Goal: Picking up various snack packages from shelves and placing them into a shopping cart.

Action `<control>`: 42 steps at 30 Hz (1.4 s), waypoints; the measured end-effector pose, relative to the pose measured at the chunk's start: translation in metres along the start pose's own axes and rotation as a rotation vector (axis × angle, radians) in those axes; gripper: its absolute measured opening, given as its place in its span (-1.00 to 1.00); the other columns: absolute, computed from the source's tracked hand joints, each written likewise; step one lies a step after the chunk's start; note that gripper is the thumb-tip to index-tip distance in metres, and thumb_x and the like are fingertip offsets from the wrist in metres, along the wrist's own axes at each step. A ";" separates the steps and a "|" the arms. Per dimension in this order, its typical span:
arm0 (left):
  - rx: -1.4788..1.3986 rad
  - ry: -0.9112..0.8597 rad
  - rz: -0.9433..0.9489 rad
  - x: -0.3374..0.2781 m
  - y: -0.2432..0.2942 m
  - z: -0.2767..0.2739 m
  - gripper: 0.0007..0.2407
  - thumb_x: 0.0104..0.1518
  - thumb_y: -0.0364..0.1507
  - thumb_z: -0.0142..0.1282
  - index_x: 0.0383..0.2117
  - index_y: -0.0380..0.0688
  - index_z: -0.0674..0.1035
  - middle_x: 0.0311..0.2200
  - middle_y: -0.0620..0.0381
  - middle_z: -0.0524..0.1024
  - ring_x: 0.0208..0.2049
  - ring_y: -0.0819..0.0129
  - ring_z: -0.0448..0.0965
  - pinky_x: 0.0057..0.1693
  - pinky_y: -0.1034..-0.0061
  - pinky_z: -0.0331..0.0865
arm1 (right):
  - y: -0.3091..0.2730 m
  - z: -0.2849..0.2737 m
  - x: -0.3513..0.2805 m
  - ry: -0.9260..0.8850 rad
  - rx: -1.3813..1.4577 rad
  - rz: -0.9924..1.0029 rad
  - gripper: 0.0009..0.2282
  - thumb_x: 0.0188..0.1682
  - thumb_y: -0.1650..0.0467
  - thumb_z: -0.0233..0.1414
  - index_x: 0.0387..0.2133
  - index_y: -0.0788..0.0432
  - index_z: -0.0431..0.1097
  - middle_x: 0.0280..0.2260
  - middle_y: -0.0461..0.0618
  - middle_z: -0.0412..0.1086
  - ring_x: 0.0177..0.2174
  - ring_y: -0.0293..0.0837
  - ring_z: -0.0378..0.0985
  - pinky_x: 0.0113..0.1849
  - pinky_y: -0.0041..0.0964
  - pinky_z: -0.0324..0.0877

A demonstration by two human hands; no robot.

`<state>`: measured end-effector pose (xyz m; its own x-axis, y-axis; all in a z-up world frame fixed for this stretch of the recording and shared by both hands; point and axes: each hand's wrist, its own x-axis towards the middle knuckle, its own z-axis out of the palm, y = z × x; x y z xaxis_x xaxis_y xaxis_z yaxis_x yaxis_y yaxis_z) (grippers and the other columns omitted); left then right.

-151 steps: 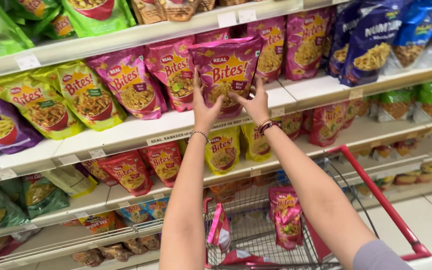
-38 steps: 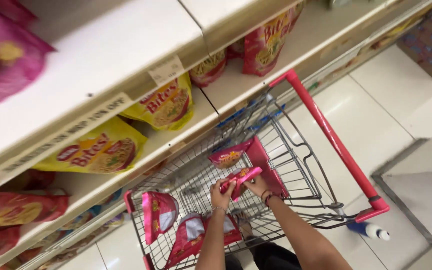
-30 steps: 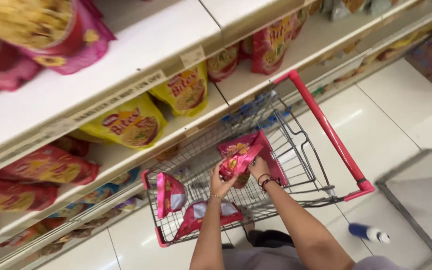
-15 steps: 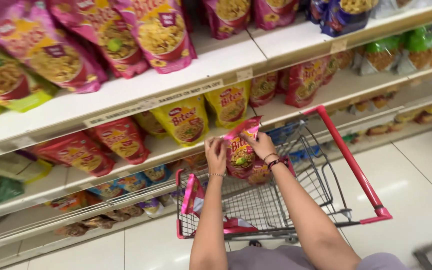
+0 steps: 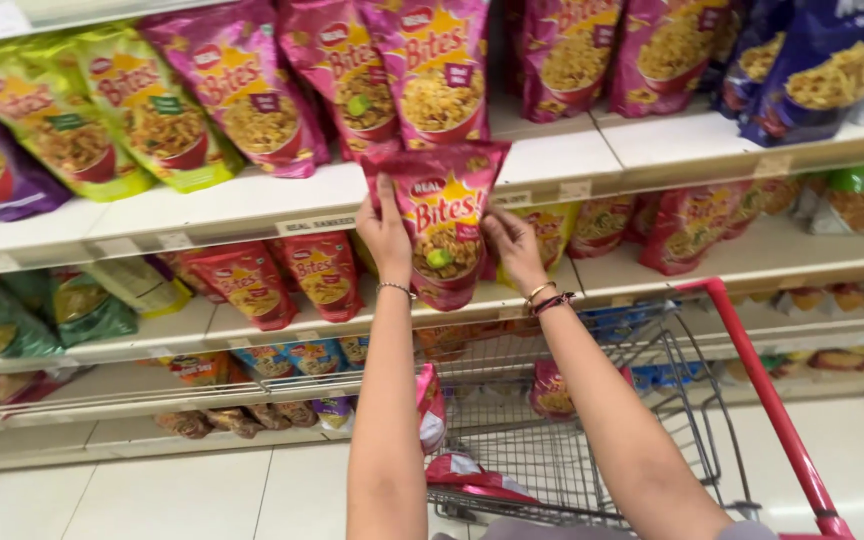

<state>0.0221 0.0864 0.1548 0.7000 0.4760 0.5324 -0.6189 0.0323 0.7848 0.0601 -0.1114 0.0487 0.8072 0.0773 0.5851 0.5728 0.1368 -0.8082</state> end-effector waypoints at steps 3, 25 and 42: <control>-0.111 0.060 -0.028 0.035 0.004 -0.017 -0.65 0.31 -0.17 0.03 -0.56 -0.14 0.48 -0.65 0.39 0.28 -0.60 0.62 0.19 -0.46 0.55 0.13 | -0.055 0.044 0.019 0.051 0.199 -0.031 -0.69 0.12 0.37 0.06 0.06 0.33 0.43 -0.04 0.00 0.54 -0.08 -0.24 0.60 0.01 -0.36 0.50; -0.133 0.040 0.279 0.236 0.055 -0.160 -0.63 0.33 -0.14 0.03 -0.61 -0.07 0.45 -0.67 0.41 0.28 -0.62 0.64 0.14 -0.45 0.59 0.01 | -0.077 0.268 0.151 0.296 -0.311 -0.399 -0.84 0.09 0.44 0.13 -0.22 0.35 0.56 -0.37 -0.08 0.58 -0.40 -0.35 0.56 -0.31 -0.51 0.44; -0.039 0.134 0.472 0.292 -0.004 -0.158 -0.69 0.43 -0.26 -0.06 0.14 -0.20 0.37 -0.08 0.02 0.51 -0.13 0.33 0.52 0.04 0.42 0.40 | -0.046 0.307 0.155 0.023 -0.559 -0.371 -0.03 -0.19 0.28 0.37 0.40 0.11 -0.21 0.36 0.21 0.00 0.28 0.15 0.21 0.17 -0.04 0.34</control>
<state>0.1727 0.3642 0.2574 0.2892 0.5555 0.7796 -0.8724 -0.1824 0.4535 0.1150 0.1970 0.1970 0.5421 0.1015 0.8342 0.7952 -0.3829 -0.4701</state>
